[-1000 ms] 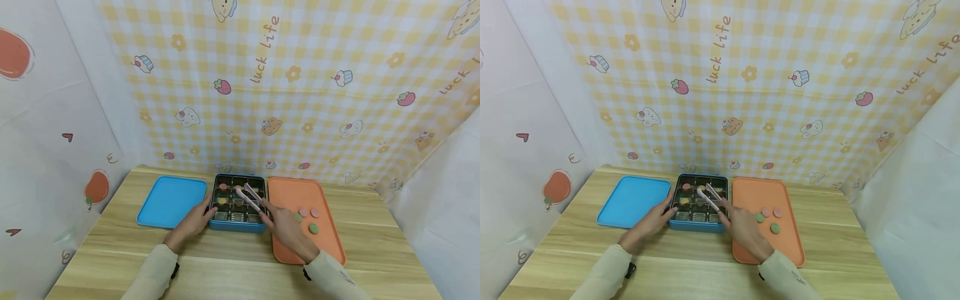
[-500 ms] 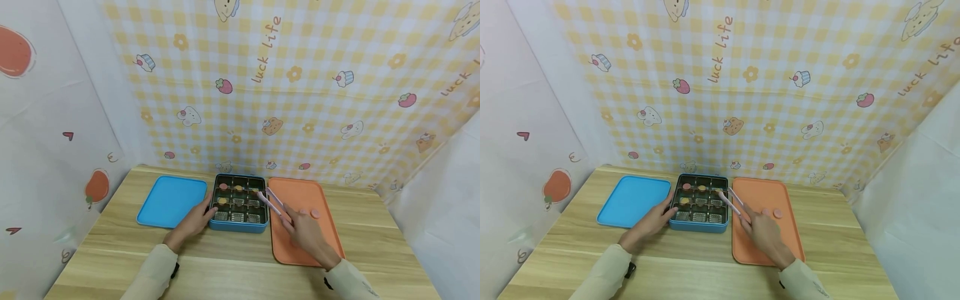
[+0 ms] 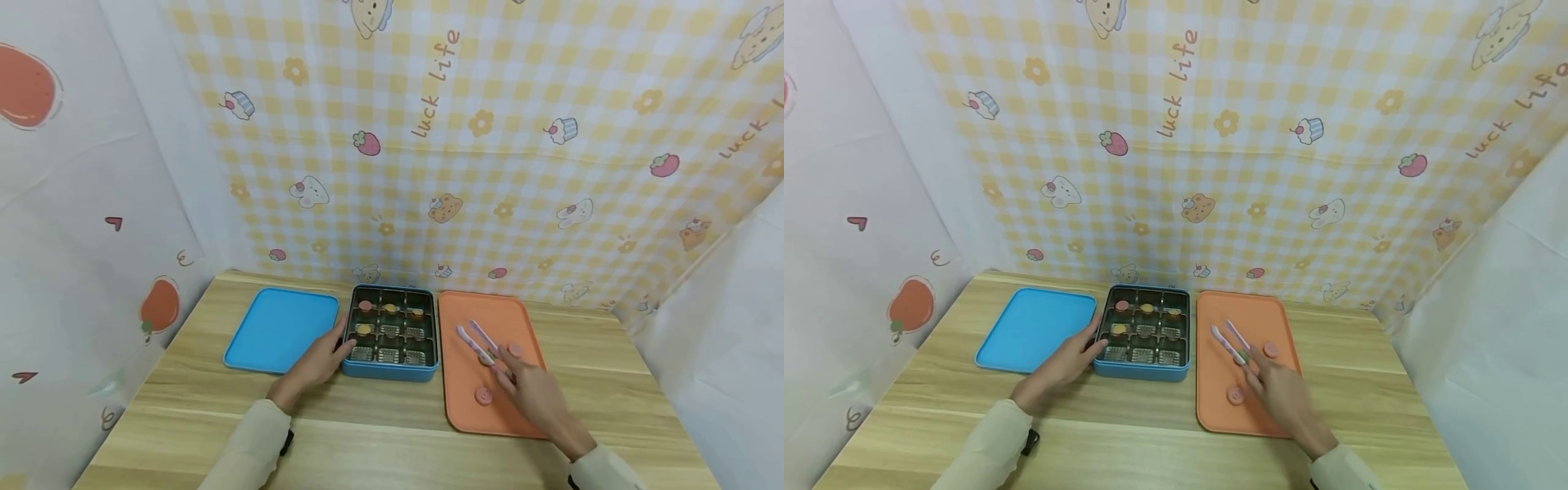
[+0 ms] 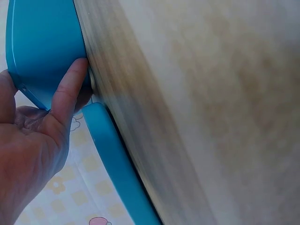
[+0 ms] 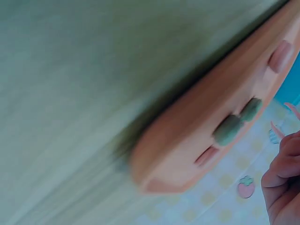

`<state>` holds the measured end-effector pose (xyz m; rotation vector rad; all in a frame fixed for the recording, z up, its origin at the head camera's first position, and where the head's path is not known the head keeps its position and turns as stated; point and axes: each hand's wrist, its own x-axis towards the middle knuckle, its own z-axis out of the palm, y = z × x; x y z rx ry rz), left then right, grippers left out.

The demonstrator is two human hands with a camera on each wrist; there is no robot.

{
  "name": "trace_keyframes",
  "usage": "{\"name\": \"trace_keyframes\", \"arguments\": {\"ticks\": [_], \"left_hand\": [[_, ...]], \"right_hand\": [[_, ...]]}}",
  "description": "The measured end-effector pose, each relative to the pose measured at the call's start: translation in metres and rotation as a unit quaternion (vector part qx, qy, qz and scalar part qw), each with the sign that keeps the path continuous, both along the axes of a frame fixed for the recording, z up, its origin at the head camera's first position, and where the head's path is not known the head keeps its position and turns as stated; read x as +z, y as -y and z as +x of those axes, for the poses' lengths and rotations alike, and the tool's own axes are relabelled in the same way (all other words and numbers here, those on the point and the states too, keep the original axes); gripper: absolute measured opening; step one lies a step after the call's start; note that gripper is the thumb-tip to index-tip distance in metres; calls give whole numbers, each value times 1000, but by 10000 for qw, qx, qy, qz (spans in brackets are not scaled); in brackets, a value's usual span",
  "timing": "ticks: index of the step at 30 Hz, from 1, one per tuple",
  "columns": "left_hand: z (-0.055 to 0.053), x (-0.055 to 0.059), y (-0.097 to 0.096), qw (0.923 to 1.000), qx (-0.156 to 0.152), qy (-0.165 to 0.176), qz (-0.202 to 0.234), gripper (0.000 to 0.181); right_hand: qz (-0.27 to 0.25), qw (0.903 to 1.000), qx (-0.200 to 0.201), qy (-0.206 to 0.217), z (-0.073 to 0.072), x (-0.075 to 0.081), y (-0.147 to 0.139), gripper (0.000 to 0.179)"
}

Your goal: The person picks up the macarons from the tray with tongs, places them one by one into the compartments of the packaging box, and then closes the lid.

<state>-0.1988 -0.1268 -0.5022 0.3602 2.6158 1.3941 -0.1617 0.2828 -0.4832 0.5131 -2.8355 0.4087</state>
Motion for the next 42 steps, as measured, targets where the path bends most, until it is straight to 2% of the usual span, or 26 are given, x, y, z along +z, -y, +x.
{"name": "trace_keyframes", "arguments": {"ticks": [10,18,21,30,37,42], "left_hand": [[1,-1,0,9999,53,133,-85,67],[1,3,0,10000,20,36,-48,67],[1,2,0,9999,32,80,-88,67],[-1,0,0,10000,-4,81,-38,68],[-1,2,0,10000,-26,17,-24,68],[0,1,0,9999,-7,72,-100,68]], "right_hand": [[438,9976,-427,324,10,1,-33,48],[600,9971,-319,-334,16,-5,-49,39],[628,9967,-305,-407,20,-6,-52,38],[708,9963,-298,-386,24,-10,-55,39],[626,9970,-461,-62,23,-12,-52,38],[562,9972,-492,5,22,-13,-51,37]]}}
